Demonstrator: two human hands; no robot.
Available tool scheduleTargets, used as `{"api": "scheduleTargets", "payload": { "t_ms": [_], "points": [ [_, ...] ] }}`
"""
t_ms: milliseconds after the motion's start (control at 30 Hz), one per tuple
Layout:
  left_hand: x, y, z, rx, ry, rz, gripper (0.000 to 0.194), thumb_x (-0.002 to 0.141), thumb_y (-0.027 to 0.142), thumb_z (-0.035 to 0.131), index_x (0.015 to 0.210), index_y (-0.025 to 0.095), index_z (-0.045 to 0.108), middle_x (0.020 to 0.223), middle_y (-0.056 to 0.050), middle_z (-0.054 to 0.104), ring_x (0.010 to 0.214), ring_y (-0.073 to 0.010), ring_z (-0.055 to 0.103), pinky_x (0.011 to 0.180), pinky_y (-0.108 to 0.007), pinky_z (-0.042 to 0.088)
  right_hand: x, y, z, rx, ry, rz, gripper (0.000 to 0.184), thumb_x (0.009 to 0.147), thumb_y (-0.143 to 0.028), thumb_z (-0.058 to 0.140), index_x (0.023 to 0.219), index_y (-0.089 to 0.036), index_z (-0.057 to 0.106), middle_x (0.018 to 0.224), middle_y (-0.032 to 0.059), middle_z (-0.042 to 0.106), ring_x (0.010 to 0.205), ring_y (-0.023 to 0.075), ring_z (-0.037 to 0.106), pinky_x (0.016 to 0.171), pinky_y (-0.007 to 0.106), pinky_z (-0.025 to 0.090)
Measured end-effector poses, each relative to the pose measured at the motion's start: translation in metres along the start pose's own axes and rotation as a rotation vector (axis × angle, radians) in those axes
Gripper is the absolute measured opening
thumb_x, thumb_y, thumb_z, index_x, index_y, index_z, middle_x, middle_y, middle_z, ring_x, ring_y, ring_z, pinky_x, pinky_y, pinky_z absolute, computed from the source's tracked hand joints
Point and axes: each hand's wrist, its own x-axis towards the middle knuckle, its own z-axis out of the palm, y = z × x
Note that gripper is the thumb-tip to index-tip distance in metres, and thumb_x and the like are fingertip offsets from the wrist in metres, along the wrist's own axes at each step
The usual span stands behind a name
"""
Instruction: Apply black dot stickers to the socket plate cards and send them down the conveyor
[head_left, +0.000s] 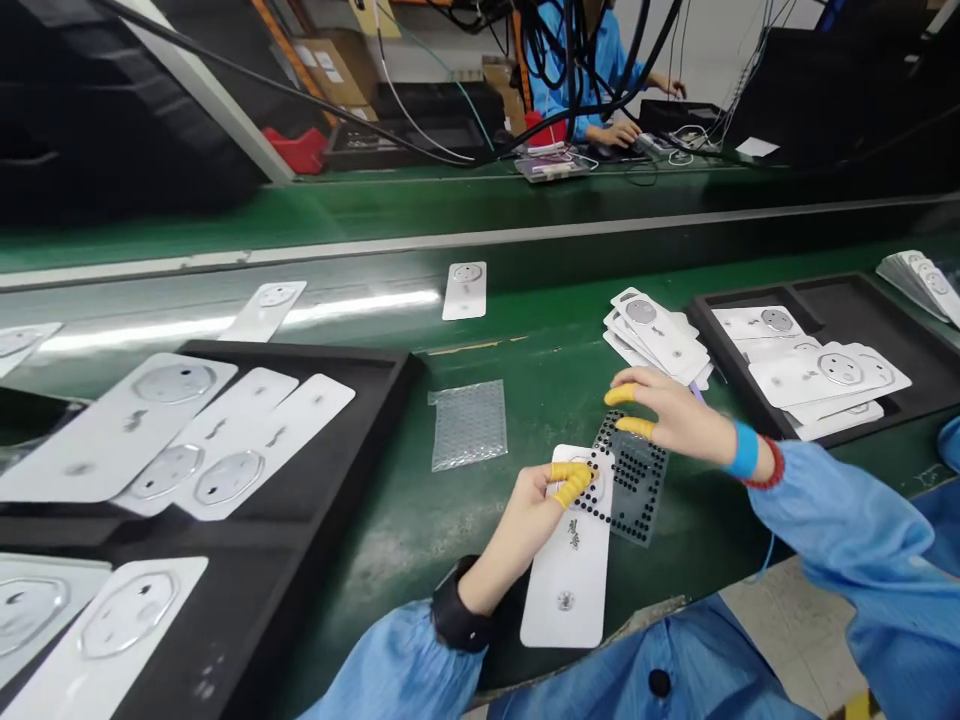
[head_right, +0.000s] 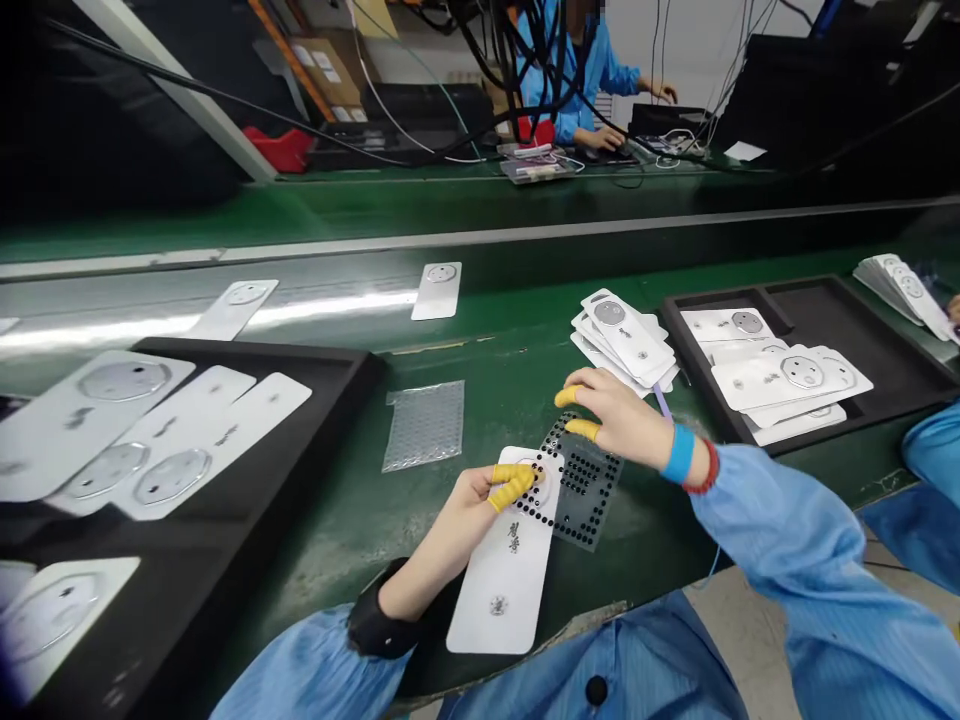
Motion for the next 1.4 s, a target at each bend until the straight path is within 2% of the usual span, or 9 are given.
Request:
{"api": "scheduleTargets", "payload": {
  "t_ms": [67,267,433,633,767,1033,1167,1300,1400],
  "points": [
    [-0.001,-0.004,-0.002,-0.019,0.033,0.017,0.026,0.068,0.041,0.078,0.069,0.014,0.078,0.072,-0.007,0.075,0.062,-0.0170,0.061,0.058,-0.025,0.045,-0.009,-0.010,0.021,-0.015,0.148,-0.024,0.008,0.089,-0.020,0.062,0.094,-0.019,0.069,0.095,0.0082,0.067,0.088,0.0202,0.066,0.078,0.035,0.057],
    [-0.004,-0.005,-0.004,-0.033,0.051,0.053,0.028,0.068,0.043,0.078,0.076,0.015,0.079,0.069,-0.004,0.074,0.064,-0.0177,0.061,0.062,-0.025,0.047,-0.030,-0.024,0.067,0.087,0.176,0.044,0.011,0.093,-0.024,0.059,0.092,-0.019,0.069,0.090,0.0075,0.068,0.079,0.0181,0.066,0.071,0.032,0.056],
    [-0.006,-0.007,-0.002,0.027,0.065,0.096,0.029,0.068,0.045,0.077,0.073,0.016,0.079,0.069,-0.004,0.075,0.062,-0.0190,0.061,0.063,-0.027,0.048,-0.028,-0.023,0.070,0.166,0.210,0.149,0.007,0.090,-0.022,0.061,0.090,-0.021,0.068,0.092,0.0059,0.068,0.082,0.0176,0.067,0.075,0.032,0.056],
    [-0.007,-0.007,0.000,0.160,0.109,0.168,0.018,0.070,0.035,0.072,0.070,0.019,0.079,0.071,-0.005,0.074,0.070,-0.0240,0.064,0.068,-0.032,0.048,-0.030,-0.025,0.068,0.169,0.179,0.164,0.007,0.089,-0.018,0.060,0.087,-0.020,0.067,0.094,0.0059,0.063,0.083,0.0174,0.064,0.076,0.033,0.055],
    [-0.008,-0.003,0.000,0.240,0.104,0.204,0.015,0.068,0.031,0.070,0.068,0.019,0.080,0.069,-0.005,0.073,0.067,-0.0223,0.061,0.064,-0.030,0.045,-0.031,-0.024,0.065,0.212,0.145,0.178,0.006,0.087,-0.017,0.061,0.089,-0.021,0.066,0.096,0.0052,0.062,0.088,0.0177,0.064,0.079,0.033,0.055],
    [-0.004,-0.009,-0.004,0.226,0.127,0.152,0.020,0.068,0.035,0.070,0.062,0.017,0.076,0.066,-0.004,0.074,0.065,-0.0223,0.062,0.065,-0.030,0.045,-0.033,-0.020,0.069,0.148,0.032,0.098,0.008,0.086,-0.012,0.060,0.088,-0.019,0.058,0.100,0.0069,0.060,0.086,0.0171,0.062,0.078,0.033,0.054],
    [-0.003,-0.009,-0.003,0.159,0.120,0.132,0.026,0.069,0.037,0.068,0.056,0.015,0.071,0.055,-0.001,0.065,0.056,-0.0157,0.051,0.058,-0.026,0.039,-0.035,-0.020,0.073,0.106,0.114,0.066,0.006,0.088,-0.013,0.060,0.089,-0.019,0.059,0.106,0.0092,0.059,0.092,0.0191,0.064,0.080,0.035,0.057],
    [-0.003,-0.007,-0.001,0.094,0.129,0.109,0.031,0.072,0.037,0.064,0.052,0.014,0.064,0.048,0.003,0.051,0.051,-0.0103,0.037,0.053,-0.024,0.032,-0.038,-0.025,0.081,-0.060,0.229,-0.146,0.014,0.093,-0.008,0.050,0.099,-0.017,0.058,0.110,0.0132,0.060,0.101,0.0220,0.064,0.081,0.036,0.059],
    [-0.002,-0.009,0.000,0.056,0.145,0.097,0.031,0.072,0.036,0.062,0.051,0.014,0.060,0.048,0.004,0.046,0.051,-0.0091,0.034,0.053,-0.023,0.030,-0.038,-0.028,0.086,-0.271,0.237,-0.309,0.021,0.093,-0.002,0.040,0.102,-0.014,0.055,0.110,0.0172,0.060,0.101,0.0243,0.062,0.079,0.039,0.060]
  ]
}}
